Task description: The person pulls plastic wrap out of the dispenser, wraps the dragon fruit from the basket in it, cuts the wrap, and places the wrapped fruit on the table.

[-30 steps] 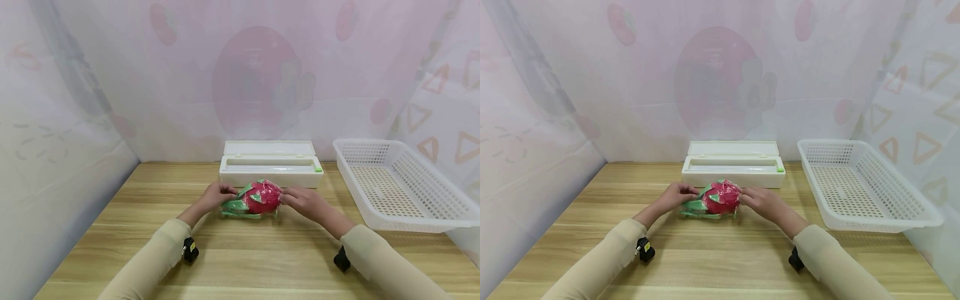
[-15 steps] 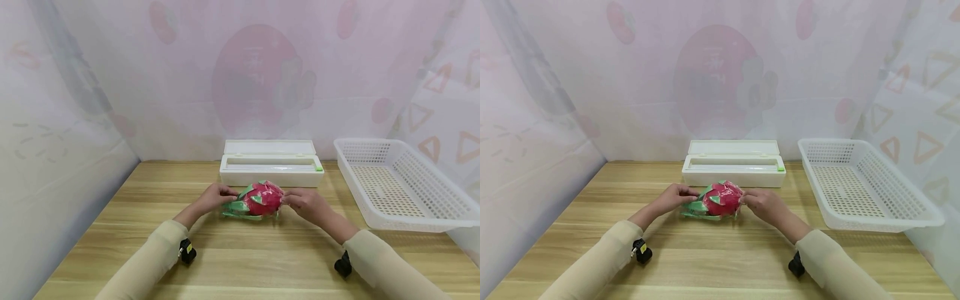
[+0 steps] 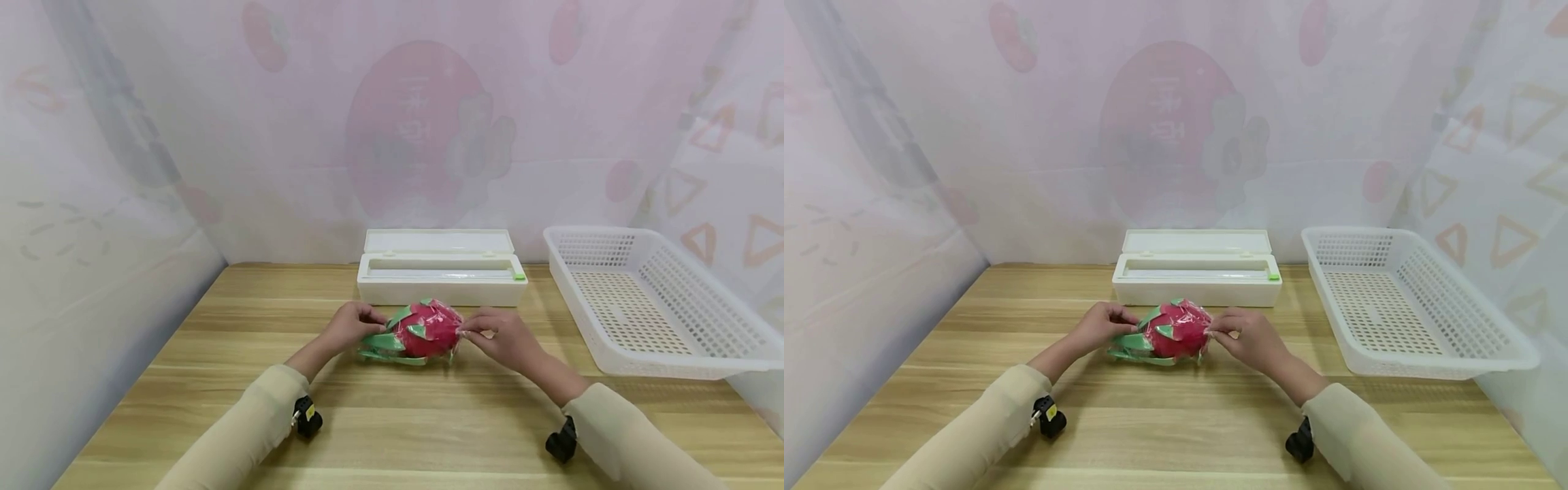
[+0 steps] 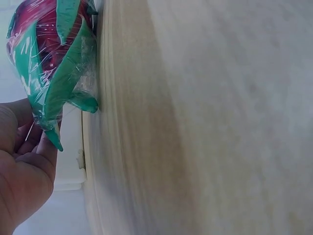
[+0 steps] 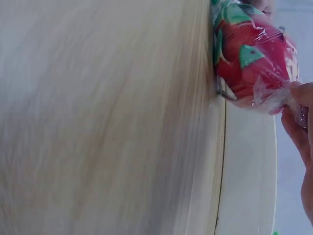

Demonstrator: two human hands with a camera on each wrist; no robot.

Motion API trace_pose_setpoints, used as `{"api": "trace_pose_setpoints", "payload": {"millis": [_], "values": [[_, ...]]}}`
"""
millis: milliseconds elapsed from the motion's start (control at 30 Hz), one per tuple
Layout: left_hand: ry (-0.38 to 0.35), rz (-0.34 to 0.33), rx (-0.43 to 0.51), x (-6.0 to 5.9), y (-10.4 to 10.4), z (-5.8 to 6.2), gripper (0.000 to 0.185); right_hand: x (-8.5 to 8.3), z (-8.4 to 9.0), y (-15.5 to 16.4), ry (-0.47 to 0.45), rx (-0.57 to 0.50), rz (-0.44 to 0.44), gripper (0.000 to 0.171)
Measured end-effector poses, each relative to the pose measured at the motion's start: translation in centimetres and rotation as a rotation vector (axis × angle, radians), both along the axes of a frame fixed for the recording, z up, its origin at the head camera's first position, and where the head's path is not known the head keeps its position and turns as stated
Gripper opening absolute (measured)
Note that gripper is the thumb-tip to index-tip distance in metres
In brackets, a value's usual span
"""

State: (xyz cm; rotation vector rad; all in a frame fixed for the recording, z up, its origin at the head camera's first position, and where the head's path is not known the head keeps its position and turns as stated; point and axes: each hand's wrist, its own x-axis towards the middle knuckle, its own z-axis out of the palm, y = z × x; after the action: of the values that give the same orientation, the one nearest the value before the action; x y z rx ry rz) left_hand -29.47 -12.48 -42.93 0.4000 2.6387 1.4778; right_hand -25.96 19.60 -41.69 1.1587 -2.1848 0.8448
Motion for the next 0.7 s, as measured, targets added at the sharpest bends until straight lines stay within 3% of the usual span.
{"api": "trace_pose_setpoints", "payload": {"millis": [267, 567, 700], "values": [[0.015, -0.003, -0.001, 0.1, 0.1, 0.1, 0.005, 0.6, 0.4, -0.5, -0.323, -0.127, -0.125, 0.011], [0.014, 0.008, -0.019, 0.1, 0.2, 0.2, 0.006, 0.9, 1.3, -0.7, -0.647, -0.211, -0.193, 0.006], [0.011, 0.015, -0.027, 0.3, 0.3, 0.3, 0.005, 0.9, 1.4, -0.7, -0.737, -0.226, -0.239, 0.007]]}}
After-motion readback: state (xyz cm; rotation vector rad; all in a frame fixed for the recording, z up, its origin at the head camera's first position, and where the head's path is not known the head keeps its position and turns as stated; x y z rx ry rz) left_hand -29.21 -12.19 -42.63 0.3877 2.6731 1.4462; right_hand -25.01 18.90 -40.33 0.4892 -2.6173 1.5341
